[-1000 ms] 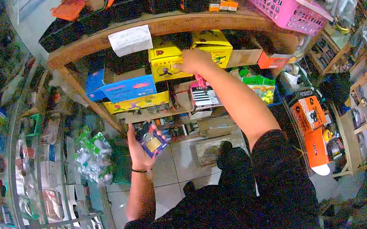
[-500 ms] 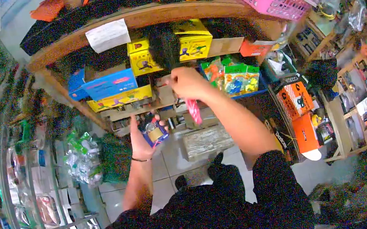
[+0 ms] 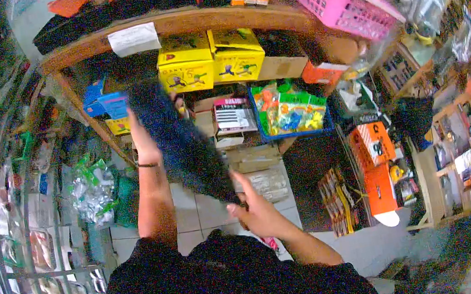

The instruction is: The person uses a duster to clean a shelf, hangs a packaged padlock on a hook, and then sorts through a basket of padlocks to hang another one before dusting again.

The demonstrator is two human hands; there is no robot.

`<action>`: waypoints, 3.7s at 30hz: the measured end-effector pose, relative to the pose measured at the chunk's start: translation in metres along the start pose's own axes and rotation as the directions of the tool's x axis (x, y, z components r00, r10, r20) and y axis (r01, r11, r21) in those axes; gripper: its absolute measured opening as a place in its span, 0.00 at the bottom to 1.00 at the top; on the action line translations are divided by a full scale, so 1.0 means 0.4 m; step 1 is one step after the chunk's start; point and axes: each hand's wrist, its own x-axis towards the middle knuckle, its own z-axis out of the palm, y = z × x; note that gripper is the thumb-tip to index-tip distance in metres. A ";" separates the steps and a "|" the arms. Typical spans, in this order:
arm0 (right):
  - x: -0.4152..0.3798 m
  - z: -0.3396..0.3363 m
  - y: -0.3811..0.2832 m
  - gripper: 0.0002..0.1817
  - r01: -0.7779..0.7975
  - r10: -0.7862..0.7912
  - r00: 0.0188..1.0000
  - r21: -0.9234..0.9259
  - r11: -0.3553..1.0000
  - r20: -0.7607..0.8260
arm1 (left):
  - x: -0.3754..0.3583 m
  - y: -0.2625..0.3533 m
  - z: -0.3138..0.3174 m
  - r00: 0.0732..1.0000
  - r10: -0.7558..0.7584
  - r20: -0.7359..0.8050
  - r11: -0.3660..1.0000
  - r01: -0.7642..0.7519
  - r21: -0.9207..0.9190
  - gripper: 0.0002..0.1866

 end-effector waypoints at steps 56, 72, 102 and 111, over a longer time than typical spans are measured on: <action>0.216 -0.314 0.142 0.16 0.287 -0.266 0.958 -0.294 0.912 0.112 | 0.276 -0.068 0.283 0.965 0.056 0.257 0.995 -0.074 0.063 0.47; 0.244 -0.368 0.177 0.19 0.427 -0.403 0.903 -0.392 0.815 0.146 | 0.326 -0.040 0.273 0.859 -0.111 0.501 0.947 -0.061 0.315 0.44; 0.201 -0.421 0.144 0.13 0.255 -0.254 0.966 -0.336 0.907 0.049 | 0.349 -0.076 0.207 0.889 -0.126 0.440 0.966 0.008 0.259 0.44; 0.197 -0.425 0.171 0.10 0.082 -0.084 0.996 -0.037 0.996 -0.033 | 0.289 -0.127 0.299 0.947 -0.037 0.321 0.975 -0.036 0.218 0.43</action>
